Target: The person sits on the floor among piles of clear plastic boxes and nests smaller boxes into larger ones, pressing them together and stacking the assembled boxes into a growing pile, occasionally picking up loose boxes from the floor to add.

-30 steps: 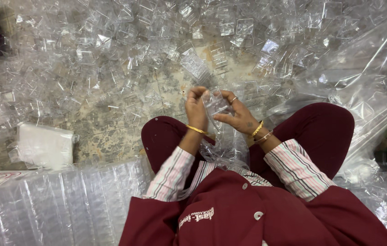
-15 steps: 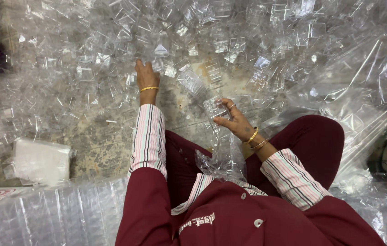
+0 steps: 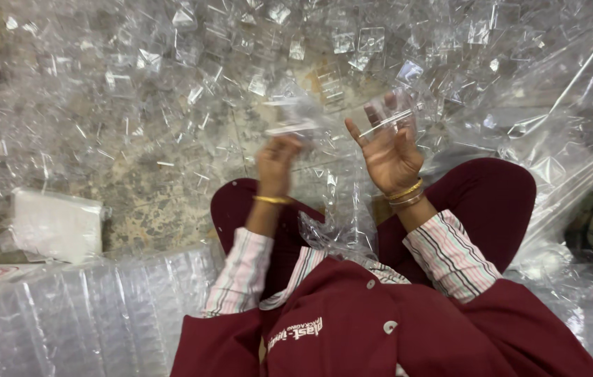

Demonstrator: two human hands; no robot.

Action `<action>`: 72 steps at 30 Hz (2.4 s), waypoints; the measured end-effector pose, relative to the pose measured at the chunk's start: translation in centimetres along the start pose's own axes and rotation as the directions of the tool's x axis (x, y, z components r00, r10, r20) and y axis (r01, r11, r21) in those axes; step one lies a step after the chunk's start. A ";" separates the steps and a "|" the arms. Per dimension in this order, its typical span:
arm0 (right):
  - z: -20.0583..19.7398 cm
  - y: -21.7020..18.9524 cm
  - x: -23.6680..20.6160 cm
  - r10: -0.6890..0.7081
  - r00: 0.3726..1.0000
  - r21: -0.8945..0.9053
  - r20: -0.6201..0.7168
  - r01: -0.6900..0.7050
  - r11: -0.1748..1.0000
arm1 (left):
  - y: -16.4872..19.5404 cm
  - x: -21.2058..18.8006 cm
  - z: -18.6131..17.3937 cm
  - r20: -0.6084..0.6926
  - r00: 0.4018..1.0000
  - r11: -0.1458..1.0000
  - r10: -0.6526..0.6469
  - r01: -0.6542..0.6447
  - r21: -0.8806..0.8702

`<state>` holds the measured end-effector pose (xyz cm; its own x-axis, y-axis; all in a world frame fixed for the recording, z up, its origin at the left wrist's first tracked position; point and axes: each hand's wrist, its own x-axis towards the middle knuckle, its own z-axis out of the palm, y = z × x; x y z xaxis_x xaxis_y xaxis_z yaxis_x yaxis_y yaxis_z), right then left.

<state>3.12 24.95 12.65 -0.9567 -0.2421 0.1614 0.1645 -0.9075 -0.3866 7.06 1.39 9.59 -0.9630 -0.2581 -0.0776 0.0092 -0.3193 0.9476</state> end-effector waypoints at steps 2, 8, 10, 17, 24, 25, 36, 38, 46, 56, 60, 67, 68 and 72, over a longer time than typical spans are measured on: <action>0.0 -0.2 -0.2 0.000 0.999 0.001 -0.038 0.000 1.000 | -1.7 -2.7 3.6 0.081 0.997 0.997 -0.009 0.015 -0.073; -0.9 -0.8 0.2 -0.014 0.998 0.083 -0.058 0.019 0.996 | -2.2 -4.4 6.9 0.080 0.991 0.987 0.103 -0.092 -0.133; -1.2 -1.0 0.2 0.032 0.999 0.114 -0.006 -0.031 0.993 | -1.8 -4.8 6.6 0.095 0.984 0.984 0.149 -0.139 -0.108; -0.7 -0.1 0.3 0.024 0.985 0.145 0.170 -0.049 0.988 | -1.2 -5.4 7.5 0.001 0.975 0.967 0.220 -0.219 0.132; -1.1 -0.1 0.0 0.187 0.981 0.113 0.055 -0.192 0.975 | 0.6 -5.9 9.9 0.132 0.942 0.835 0.307 -0.334 0.438; -1.3 -0.3 0.0 0.237 0.970 0.150 0.061 -0.244 0.958 | 0.9 -6.0 9.9 0.158 0.946 0.838 0.282 -0.323 0.441; -0.8 -0.1 1.0 0.267 0.964 0.283 0.011 -0.259 0.923 | 3.3 -7.0 7.9 0.037 0.969 0.961 0.246 -0.248 0.118; -1.0 -0.1 1.1 0.281 0.959 0.278 -0.045 -0.258 0.925 | 2.9 -6.2 8.2 0.005 0.962 0.959 0.274 -0.274 0.070; -1.4 0.4 0.7 0.336 0.940 0.221 -0.060 -0.316 0.923 | 1.7 -3.9 8.1 -0.082 0.958 0.960 0.273 -0.265 0.094; -0.5 0.8 0.7 0.378 0.923 0.183 -0.073 -0.360 0.915 | 1.1 -2.9 7.1 -0.094 0.937 0.896 0.338 -0.289 0.338; -0.1 0.6 0.7 0.392 0.919 0.140 -0.026 -0.385 0.912 | 0.4 -2.6 6.0 -0.007 0.883 0.742 0.469 -0.390 0.545; 0.4 0.5 0.6 0.443 0.895 0.166 -0.055 -0.429 0.888 | 0.1 -0.2 1.9 0.334 0.942 0.992 -0.041 0.078 -0.100; 0.3 0.5 0.7 0.449 0.892 0.176 -0.048 -0.435 0.883 | -0.1 -0.2 1.9 0.312 0.950 0.980 -0.026 0.086 -0.180; -0.2 0.7 0.9 0.282 0.942 0.150 -0.183 -0.257 0.955 | -0.9 -0.9 3.9 -0.059 0.994 0.990 0.092 -0.098 -0.103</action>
<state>2.30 24.15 12.39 -0.8986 -0.4212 -0.1231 0.4387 -0.8558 -0.2741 6.86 5.47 10.05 -0.9404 -0.3401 -0.0085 0.1310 -0.3850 0.9136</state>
